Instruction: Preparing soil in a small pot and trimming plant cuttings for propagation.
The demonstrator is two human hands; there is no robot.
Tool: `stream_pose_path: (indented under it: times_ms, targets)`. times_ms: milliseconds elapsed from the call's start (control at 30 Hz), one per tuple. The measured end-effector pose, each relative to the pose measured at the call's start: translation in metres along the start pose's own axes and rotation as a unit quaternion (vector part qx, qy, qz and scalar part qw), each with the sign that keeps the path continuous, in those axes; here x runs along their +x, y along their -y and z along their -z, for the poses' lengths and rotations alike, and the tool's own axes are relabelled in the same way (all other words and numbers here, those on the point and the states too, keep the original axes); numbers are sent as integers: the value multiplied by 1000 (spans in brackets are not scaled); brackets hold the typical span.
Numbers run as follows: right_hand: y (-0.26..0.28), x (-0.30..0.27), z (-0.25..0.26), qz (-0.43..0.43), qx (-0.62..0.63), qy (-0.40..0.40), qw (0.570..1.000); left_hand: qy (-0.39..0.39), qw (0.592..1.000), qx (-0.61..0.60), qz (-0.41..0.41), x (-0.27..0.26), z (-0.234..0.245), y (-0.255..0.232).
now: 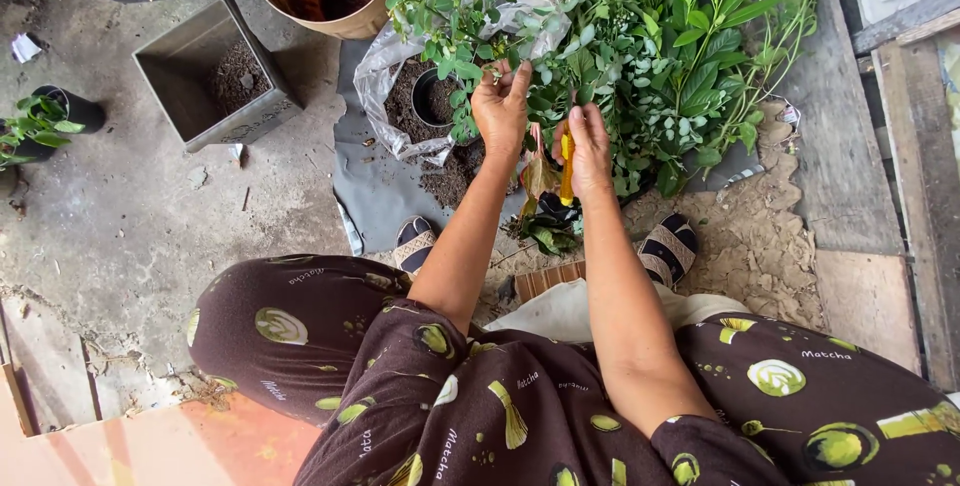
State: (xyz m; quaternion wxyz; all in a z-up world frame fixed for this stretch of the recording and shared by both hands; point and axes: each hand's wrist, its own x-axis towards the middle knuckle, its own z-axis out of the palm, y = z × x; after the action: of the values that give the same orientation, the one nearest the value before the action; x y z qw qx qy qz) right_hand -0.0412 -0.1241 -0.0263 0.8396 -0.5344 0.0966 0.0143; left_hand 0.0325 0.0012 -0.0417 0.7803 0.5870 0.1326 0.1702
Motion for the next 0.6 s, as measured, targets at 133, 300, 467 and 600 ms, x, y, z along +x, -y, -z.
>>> stream_pose_path:
  times_ms: [133, 300, 467, 600]
  targets:
    - [-16, 4, 5, -3, 11, -9, 1000, -3, 1000, 23, 5, -6, -2, -2]
    - [-20, 9, 5, -1, 26, -28, 999, 13, 1000, -6, -8, -10, -5, -1]
    - [-29, 14, 8, -12, 1, -46, 999, 14, 1000, 2, -3, -10, -3, 3]
    - [-31, 16, 8, -25, -25, -65, 997, 16, 999, 33, 4, -14, -4, -4]
